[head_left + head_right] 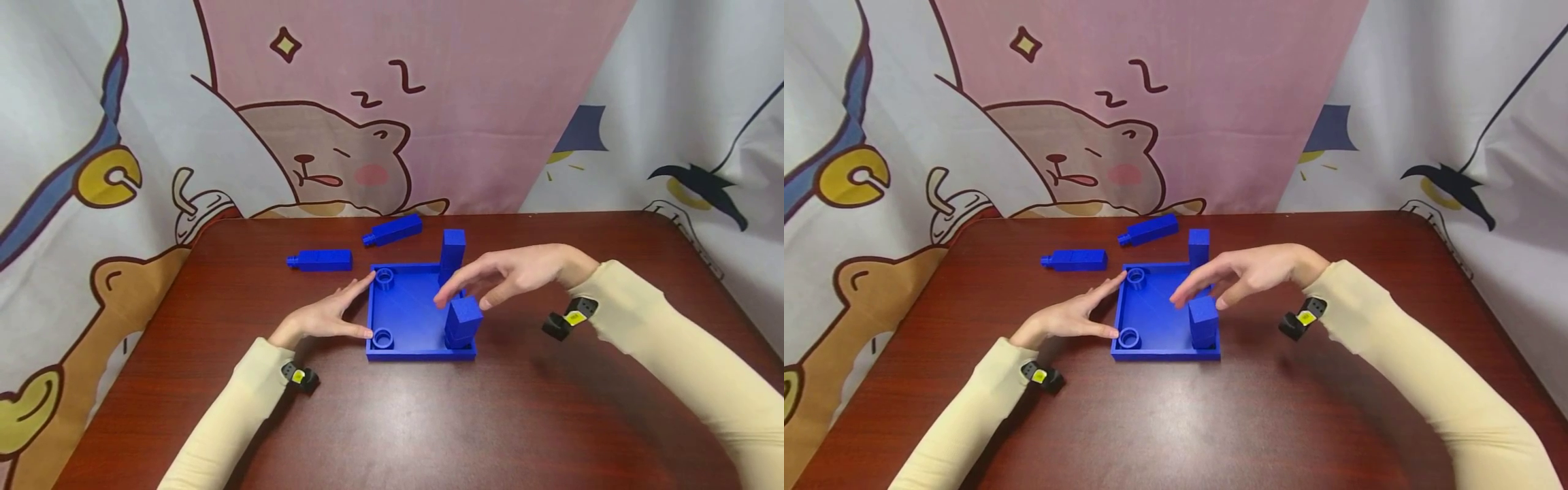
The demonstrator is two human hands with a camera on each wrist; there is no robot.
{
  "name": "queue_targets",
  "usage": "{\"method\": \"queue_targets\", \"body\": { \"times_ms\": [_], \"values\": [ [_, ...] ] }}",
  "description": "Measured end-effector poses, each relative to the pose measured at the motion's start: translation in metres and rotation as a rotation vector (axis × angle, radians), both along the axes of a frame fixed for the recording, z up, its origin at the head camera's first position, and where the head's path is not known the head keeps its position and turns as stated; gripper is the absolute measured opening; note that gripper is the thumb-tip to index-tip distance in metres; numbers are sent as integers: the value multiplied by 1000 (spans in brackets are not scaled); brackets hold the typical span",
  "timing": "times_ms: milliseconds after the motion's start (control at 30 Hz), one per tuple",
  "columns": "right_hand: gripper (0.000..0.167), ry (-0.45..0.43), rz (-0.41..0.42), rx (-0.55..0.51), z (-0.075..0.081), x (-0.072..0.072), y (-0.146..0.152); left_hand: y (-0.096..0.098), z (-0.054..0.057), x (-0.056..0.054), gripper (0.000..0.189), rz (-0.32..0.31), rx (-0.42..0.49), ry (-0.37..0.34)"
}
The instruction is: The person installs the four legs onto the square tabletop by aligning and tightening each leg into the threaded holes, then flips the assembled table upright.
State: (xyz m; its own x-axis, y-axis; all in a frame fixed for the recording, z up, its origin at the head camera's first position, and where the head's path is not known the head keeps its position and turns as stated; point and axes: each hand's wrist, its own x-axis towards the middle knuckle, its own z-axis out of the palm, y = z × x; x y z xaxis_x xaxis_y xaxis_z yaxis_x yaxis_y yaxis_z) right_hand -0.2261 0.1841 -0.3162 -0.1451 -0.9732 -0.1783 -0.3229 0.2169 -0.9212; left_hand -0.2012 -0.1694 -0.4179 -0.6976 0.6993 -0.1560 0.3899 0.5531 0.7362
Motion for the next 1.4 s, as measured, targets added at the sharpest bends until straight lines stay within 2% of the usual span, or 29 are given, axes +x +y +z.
{"method": "queue_targets", "body": {
  "times_ms": [133,233,300,500,667,900,1033,1167,1400],
  "values": [
    [43,0,17,-16,-2,1,-2,0,0,0,104,4,-7,-5],
    [41,-1,0,-25,-3,2,-1,0,0,-1,104,5,-11,-7],
    [38,25,-30,-27,-4,4,0,0,0,-1,104,4,-15,-9],
    [33,195,-193,-46,-8,13,1,0,2,-1,103,-3,-7,-2],
    [35,215,-301,-52,-11,21,2,1,2,0,102,-6,2,2],
    [35,229,-347,-38,-14,25,5,0,2,0,102,-10,-1,13],
    [43,248,-308,-1,-8,26,6,0,1,0,103,-10,-7,12],
    [56,282,-217,-1,2,23,9,0,1,0,103,-11,-3,13],
    [49,251,-12,-81,9,15,6,0,-1,-1,103,-3,-4,4]
  ]
}}
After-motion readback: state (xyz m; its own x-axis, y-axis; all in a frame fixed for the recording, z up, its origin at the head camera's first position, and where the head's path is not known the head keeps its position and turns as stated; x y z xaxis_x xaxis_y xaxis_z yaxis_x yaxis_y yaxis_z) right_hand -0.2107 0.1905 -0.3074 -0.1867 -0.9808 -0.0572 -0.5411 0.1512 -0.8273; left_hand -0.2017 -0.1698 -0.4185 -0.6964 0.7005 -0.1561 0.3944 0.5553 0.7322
